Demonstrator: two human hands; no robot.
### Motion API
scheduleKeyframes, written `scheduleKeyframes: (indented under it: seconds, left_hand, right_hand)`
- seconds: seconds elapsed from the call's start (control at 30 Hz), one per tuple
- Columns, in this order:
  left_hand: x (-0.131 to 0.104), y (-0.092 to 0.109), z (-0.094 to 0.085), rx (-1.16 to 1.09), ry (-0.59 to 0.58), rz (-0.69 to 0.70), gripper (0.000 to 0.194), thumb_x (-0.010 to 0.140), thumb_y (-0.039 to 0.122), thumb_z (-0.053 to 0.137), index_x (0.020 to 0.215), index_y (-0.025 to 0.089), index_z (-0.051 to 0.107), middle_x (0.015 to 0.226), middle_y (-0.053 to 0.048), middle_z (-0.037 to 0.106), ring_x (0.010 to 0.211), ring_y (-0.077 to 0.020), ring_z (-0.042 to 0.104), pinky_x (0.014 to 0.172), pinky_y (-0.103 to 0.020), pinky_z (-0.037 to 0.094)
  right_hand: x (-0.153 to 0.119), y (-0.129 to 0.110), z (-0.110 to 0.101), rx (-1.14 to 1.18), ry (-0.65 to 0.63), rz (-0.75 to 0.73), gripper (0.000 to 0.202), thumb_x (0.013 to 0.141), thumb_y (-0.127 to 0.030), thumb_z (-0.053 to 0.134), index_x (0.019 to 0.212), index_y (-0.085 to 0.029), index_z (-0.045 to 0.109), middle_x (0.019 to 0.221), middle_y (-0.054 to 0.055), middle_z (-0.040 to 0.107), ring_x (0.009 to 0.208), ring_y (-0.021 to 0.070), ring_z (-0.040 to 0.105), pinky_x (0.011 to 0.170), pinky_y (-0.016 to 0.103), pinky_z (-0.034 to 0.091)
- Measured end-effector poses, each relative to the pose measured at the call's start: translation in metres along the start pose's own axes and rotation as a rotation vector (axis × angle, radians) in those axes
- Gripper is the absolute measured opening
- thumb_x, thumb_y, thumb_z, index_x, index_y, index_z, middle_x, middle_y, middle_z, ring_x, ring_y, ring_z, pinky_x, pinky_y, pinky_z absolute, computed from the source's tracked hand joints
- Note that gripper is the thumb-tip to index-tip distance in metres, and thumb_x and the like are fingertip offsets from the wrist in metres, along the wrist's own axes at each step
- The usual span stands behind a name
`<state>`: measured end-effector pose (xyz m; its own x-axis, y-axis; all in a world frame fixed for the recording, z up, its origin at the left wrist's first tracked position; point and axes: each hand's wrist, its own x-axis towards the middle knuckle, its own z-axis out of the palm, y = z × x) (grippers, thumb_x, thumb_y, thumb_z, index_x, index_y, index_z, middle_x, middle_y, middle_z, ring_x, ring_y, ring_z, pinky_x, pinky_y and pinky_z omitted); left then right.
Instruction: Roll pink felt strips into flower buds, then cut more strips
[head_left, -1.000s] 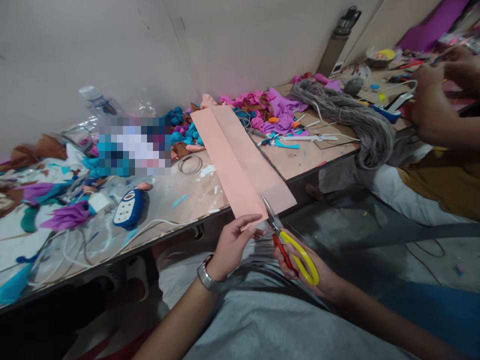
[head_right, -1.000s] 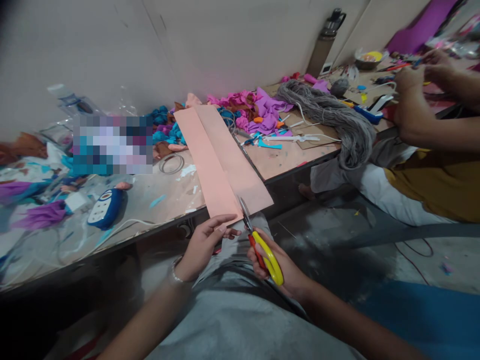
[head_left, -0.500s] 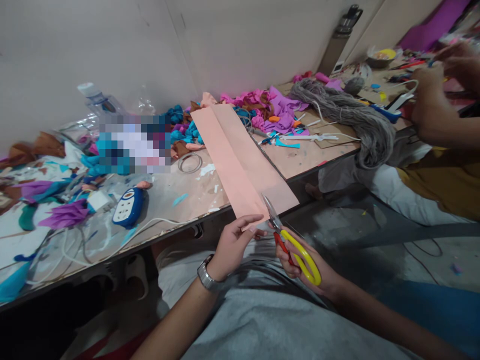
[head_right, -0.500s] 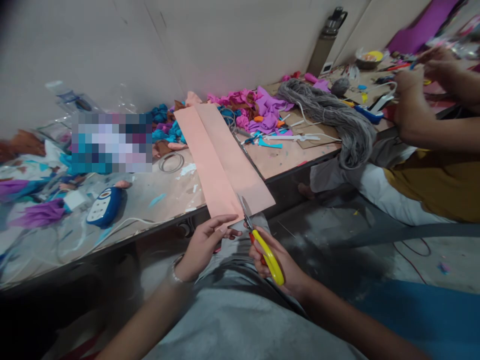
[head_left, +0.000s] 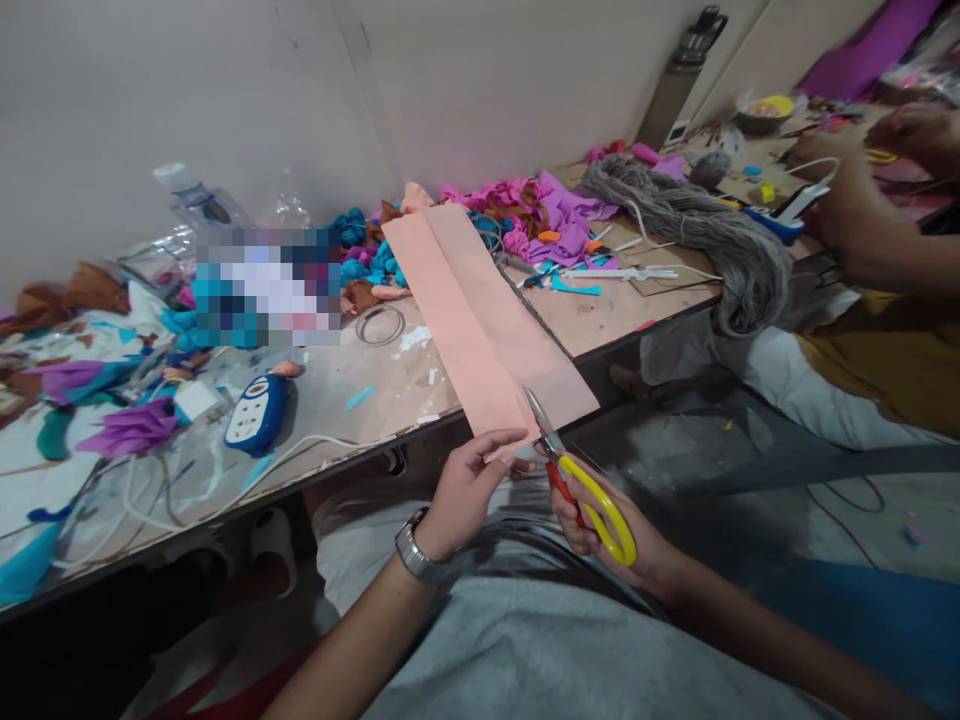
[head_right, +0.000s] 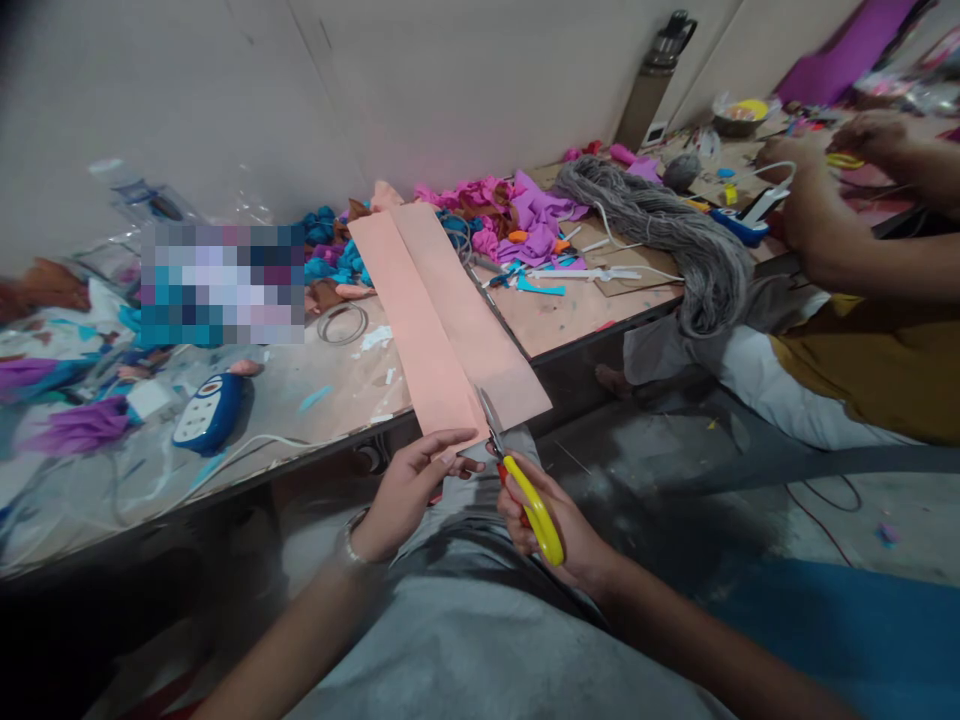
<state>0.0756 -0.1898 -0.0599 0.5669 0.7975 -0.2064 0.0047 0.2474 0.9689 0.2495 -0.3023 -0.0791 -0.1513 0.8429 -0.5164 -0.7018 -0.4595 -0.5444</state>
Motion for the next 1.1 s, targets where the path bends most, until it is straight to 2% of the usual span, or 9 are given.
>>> scheduleKeyframes:
  seconds: [0.37, 0.63, 1.1]
  left_hand:
    - [0.0006, -0.0019, 0.0, 0.001, -0.001, 0.006, 0.041, 0.09, 0.042, 0.071, 0.12, 0.014, 0.073, 0.119, -0.015, 0.077, 0.091, -0.0228, 0.078, 0.086, -0.036, 0.062]
    - [0.0008, -0.0012, 0.0005, 0.004, -0.001, 0.002, 0.041, 0.091, 0.042, 0.07, 0.12, 0.013, 0.073, 0.117, -0.016, 0.077, 0.091, -0.024, 0.079, 0.083, -0.034, 0.061]
    - [0.0006, -0.0021, -0.0005, 0.013, 0.001, 0.007, 0.042, 0.091, 0.041, 0.069, 0.121, 0.012, 0.073, 0.115, -0.016, 0.077, 0.091, -0.0234, 0.079, 0.082, -0.033, 0.06]
  right_hand:
    - [-0.0003, 0.0001, 0.0, 0.02, 0.017, 0.013, 0.046, 0.079, -0.048, 0.084, 0.107, -0.026, 0.054, 0.068, -0.007, 0.05, 0.042, 0.0014, 0.032, 0.045, 0.021, 0.011]
    - [0.0004, 0.0016, -0.0011, 0.012, 0.021, 0.011, 0.042, 0.084, -0.045, 0.081, 0.113, -0.027, 0.055, 0.068, -0.007, 0.051, 0.042, 0.0018, 0.031, 0.044, 0.021, 0.012]
    - [-0.0014, 0.0003, 0.0034, 0.001, 0.072, 0.022, 0.05, 0.079, -0.046, 0.084, 0.115, -0.027, 0.054, 0.067, -0.007, 0.052, 0.042, 0.0029, 0.035, 0.044, 0.021, 0.013]
